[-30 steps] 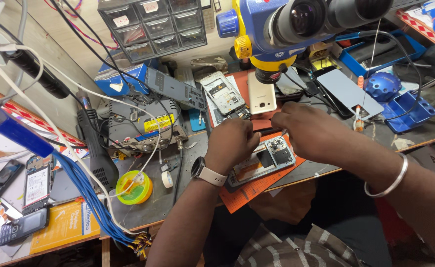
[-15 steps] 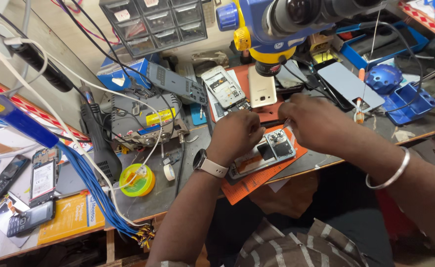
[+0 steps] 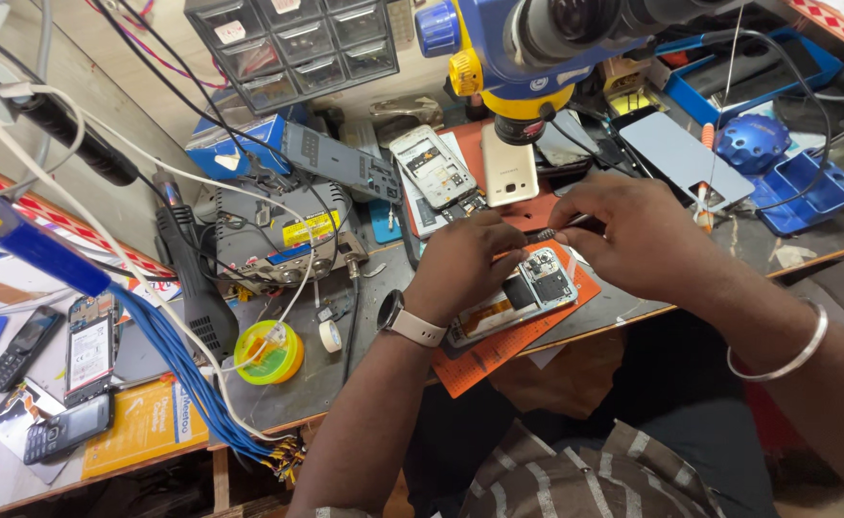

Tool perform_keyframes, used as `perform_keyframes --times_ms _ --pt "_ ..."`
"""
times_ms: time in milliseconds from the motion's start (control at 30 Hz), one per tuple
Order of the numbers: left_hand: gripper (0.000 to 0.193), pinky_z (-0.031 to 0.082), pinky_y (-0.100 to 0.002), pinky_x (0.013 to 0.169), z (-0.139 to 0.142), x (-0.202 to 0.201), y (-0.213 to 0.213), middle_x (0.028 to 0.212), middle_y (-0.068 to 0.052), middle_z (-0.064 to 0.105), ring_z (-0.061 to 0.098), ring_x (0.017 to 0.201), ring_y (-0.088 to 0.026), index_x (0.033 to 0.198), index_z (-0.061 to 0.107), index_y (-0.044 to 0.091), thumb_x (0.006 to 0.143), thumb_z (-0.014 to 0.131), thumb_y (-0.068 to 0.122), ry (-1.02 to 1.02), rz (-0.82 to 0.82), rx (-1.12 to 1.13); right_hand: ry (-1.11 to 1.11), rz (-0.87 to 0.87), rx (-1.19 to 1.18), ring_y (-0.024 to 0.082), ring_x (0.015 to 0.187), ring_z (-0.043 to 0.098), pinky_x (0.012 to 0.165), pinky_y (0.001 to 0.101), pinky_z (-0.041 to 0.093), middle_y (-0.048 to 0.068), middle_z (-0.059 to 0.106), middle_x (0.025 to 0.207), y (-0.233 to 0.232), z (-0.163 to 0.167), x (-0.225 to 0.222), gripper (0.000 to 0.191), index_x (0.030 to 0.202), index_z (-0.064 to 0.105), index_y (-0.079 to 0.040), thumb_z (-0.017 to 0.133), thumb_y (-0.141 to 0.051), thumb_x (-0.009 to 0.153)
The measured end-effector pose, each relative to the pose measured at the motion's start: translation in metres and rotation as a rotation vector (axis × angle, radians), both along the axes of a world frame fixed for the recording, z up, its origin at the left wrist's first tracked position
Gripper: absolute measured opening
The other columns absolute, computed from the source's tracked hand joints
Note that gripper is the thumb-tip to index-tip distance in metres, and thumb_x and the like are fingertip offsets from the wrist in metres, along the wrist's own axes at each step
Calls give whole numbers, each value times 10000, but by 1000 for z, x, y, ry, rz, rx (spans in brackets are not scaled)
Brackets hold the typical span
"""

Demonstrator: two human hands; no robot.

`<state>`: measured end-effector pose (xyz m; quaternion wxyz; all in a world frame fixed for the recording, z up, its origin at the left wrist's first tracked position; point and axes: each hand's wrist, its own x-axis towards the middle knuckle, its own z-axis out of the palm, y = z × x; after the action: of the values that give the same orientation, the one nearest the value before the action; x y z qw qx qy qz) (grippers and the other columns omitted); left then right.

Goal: The person disassembles a smartphone at a repair workbench, removing the back cover and battery, then uses a screwdriver to unscrew and adjust internal components while holding the phone frame. They reposition the phone repeatedly and handle the opened device under a microscope.

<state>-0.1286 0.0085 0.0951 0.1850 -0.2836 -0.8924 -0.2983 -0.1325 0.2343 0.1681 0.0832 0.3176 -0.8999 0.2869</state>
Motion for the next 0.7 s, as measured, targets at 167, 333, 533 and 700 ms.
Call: perform_keyframes --times_ms 167,333,533,700 --pt "201 552 -441 701 -3 -6 -3 837 -68 703 701 779 -292 829 755 110 871 751 307 -50 127 -118 -49 -189 -6 252 749 751 673 370 578 105 752 911 5 1 5 221 1004 738 -59 739 -253 899" --pt "271 548 -459 658 -6 -11 -7 813 -114 691 695 737 -322 781 744 96 807 780 364 -109 269 -219 -33 -244 47 248 712 737 639 362 564 107 767 872 27 3 18 228 999 772 -69 765 -265 882" --pt "216 557 -451 679 -1 -4 -8 857 -106 693 702 768 -315 849 729 81 864 757 295 -39 279 -115 -153 -476 22 181 638 674 584 332 524 96 755 825 63 -16 49 260 1061 777 -63 783 -264 896" --pt "242 570 -359 752 52 68 36 926 -59 690 702 858 -238 989 720 129 784 847 139 -116 -159 363 -328 -500 -334 90 743 670 628 265 520 71 747 871 88 -61 73 242 1071 750 -25 756 -214 919"
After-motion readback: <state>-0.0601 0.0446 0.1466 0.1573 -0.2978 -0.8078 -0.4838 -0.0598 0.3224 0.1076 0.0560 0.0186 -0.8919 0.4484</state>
